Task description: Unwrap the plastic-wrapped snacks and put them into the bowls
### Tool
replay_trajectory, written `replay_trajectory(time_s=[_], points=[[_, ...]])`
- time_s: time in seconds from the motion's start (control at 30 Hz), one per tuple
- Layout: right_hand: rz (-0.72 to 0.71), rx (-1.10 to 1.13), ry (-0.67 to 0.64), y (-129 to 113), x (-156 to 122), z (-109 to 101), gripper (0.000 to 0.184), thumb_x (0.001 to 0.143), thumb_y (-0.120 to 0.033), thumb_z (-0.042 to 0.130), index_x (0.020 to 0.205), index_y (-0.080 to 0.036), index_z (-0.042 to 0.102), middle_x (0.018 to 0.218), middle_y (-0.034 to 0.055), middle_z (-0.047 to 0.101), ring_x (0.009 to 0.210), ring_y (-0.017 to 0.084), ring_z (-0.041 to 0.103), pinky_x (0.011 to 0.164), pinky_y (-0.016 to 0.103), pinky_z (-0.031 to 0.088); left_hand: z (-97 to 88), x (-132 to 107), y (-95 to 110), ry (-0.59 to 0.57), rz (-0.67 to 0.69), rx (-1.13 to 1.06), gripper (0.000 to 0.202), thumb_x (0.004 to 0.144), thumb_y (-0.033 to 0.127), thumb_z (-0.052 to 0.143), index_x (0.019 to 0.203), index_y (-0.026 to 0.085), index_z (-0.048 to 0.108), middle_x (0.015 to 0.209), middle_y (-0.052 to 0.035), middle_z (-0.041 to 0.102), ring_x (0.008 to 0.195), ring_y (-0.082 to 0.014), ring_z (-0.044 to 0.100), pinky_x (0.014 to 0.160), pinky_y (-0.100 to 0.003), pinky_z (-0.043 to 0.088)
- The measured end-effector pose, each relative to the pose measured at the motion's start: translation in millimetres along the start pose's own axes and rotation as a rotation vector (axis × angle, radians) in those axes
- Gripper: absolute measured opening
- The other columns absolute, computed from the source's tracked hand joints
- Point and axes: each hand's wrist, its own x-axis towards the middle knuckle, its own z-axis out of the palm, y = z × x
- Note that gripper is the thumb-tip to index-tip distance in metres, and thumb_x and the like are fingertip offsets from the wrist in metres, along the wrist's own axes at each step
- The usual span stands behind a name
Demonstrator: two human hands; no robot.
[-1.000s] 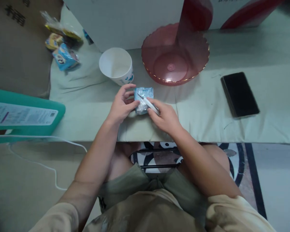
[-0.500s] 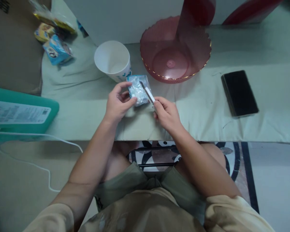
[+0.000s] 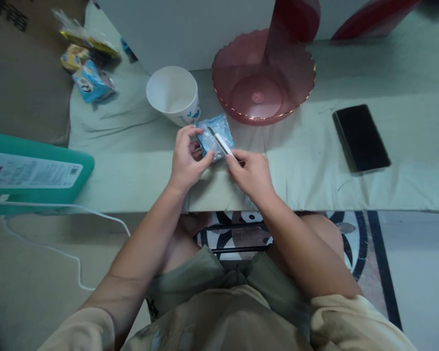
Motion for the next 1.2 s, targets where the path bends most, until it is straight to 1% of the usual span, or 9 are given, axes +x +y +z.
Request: replay_trajectory(time_s=[0.17, 0.3, 0.43, 0.6, 0.73, 0.8, 0.93, 1.1, 1.2], points=[[0.049, -0.27, -0.142, -1, -12, -14, 0.034, 0.091, -0.038, 0.055, 0.095, -0.018, 0.082, 0.063, 0.0024, 0.068, 0.063, 0.017, 0.063, 0.062, 0.029, 0.041, 5.6, 2, -15, 0.073, -0.193, -0.111, 0.046, 0.081, 0.017, 0.069, 0.122, 0.026, 0.05, 0.136, -0.0084, 0.051, 0.096, -0.0148, 0.069, 0.084, -0.031, 0.063], [0.081, -0.435, -0.187, 4, -22, -40, 0.028, 0.089, -0.037, 0.056, 0.084, -0.02, 0.079, 0.063, 0.0039, 0.069, 0.062, 0.019, 0.061, 0.062, 0.031, 0.04, 1.9, 3, -23, 0.167, -0.227, -0.032, 0.042, 0.081, 0.02, 0.073, 0.117, 0.027, 0.053, 0.125, -0.0071, 0.055, 0.107, -0.0198, 0.067, 0.093, -0.037, 0.061], [0.007, -0.56, 0.096, 24, -17, -62, 0.023, 0.084, -0.04, 0.064, 0.093, -0.023, 0.077, 0.079, 0.0069, 0.075, 0.067, 0.023, 0.061, 0.064, 0.034, 0.041, -10.4, 5, -16, 0.252, -0.074, 0.254, 0.047, 0.076, 0.037, 0.084, 0.109, 0.024, 0.055, 0.13, -0.0112, 0.053, 0.132, -0.0311, 0.053, 0.114, -0.049, 0.046], [-0.117, -0.732, 0.364, 51, 2, -72, 0.023, 0.088, -0.042, 0.062, 0.096, -0.023, 0.072, 0.091, 0.0131, 0.073, 0.082, 0.028, 0.061, 0.075, 0.042, 0.042, -17.9, 9, -11, 0.076, 0.065, 0.346, 0.071, 0.069, 0.052, 0.089, 0.124, 0.027, 0.053, 0.13, -0.011, 0.06, 0.131, -0.033, 0.054, 0.116, -0.051, 0.041], [-0.15, -0.8, 0.455, 51, 2, -69, 0.029, 0.087, -0.036, 0.061, 0.111, -0.021, 0.07, 0.101, 0.0164, 0.072, 0.099, 0.034, 0.06, 0.089, 0.054, 0.04, -21.4, 10, -9, 0.076, 0.003, 0.31, 0.038, 0.085, 0.049, 0.075, 0.112, 0.026, 0.06, 0.114, -0.0082, 0.066, 0.115, -0.0265, 0.062, 0.107, -0.042, 0.047], [-0.227, -0.747, 0.36, 46, -2, -63, 0.03, 0.087, -0.032, 0.059, 0.114, -0.021, 0.069, 0.107, 0.017, 0.071, 0.105, 0.035, 0.06, 0.092, 0.054, 0.042, -23.0, 11, -6, 0.094, -0.022, 0.289, 0.024, 0.092, 0.048, 0.066, 0.099, 0.025, 0.062, 0.103, -0.0065, 0.067, 0.107, -0.0242, 0.064, 0.101, -0.039, 0.05], [-0.443, -0.505, 0.066, 32, -6, -45, 0.036, 0.087, -0.024, 0.052, 0.12, -0.021, 0.065, 0.114, 0.0142, 0.071, 0.108, 0.03, 0.064, 0.096, 0.046, 0.049, -22.1, 14, 2, 0.062, -0.18, 0.014, 0.028, 0.095, 0.05, 0.055, 0.087, 0.024, 0.057, 0.086, -0.0039, 0.066, 0.091, -0.0212, 0.068, 0.082, -0.036, 0.057], [-0.568, -0.384, -0.055, 21, 4, -30, 0.052, 0.083, -0.028, 0.06, 0.135, -0.02, 0.061, 0.138, 0.0155, 0.064, 0.128, 0.032, 0.057, 0.108, 0.048, 0.045, -22.6, 14, 13, -0.225, -0.472, -0.397, 0.021, 0.082, 0.043, 0.056, 0.078, 0.024, 0.05, 0.072, -0.0038, 0.066, 0.065, -0.0195, 0.066, 0.055, -0.033, 0.056], [-0.529, -0.398, -0.138, 20, 11, -30, 0.044, 0.086, -0.028, 0.059, 0.13, -0.023, 0.067, 0.12, 0.0126, 0.072, 0.111, 0.031, 0.063, 0.1, 0.047, 0.048, -26.2, 14, 16, -0.208, -0.522, -0.431, 0.021, 0.077, 0.041, 0.059, 0.077, 0.024, 0.048, 0.071, -0.0024, 0.065, 0.064, -0.0183, 0.066, 0.054, -0.032, 0.057]])
